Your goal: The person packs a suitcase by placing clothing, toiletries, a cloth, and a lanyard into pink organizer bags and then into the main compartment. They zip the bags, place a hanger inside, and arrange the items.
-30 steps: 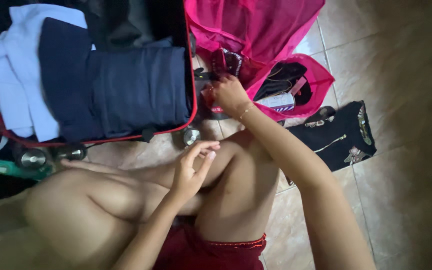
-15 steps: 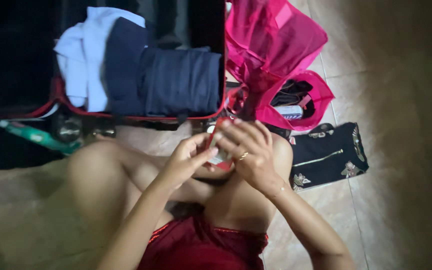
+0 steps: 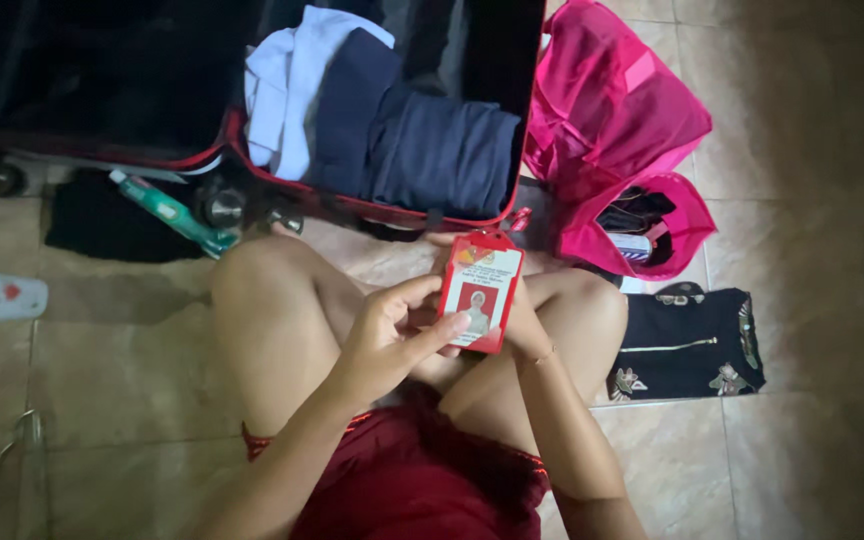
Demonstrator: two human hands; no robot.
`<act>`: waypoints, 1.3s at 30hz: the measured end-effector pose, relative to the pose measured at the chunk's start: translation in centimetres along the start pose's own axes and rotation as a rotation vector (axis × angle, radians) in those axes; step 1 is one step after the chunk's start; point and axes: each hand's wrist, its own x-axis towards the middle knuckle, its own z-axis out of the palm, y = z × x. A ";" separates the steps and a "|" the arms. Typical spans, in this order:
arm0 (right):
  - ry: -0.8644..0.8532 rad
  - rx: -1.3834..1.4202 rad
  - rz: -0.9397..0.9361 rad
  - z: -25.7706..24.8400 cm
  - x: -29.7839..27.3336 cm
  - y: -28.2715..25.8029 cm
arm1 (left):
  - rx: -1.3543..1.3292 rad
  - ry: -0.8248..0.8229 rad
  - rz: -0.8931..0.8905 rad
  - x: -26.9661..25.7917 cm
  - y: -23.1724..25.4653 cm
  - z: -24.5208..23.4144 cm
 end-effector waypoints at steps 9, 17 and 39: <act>0.095 -0.300 -0.028 2.7 -2.2 1.5 | 0.033 0.180 0.217 0.2 0.6 -1.1; -0.167 -0.821 -0.037 7.0 -4.3 -6.6 | 0.237 0.481 0.417 1.5 1.2 -3.3; -0.175 -0.914 0.019 5.7 -5.7 -8.9 | 0.365 0.591 0.509 0.6 1.2 -5.0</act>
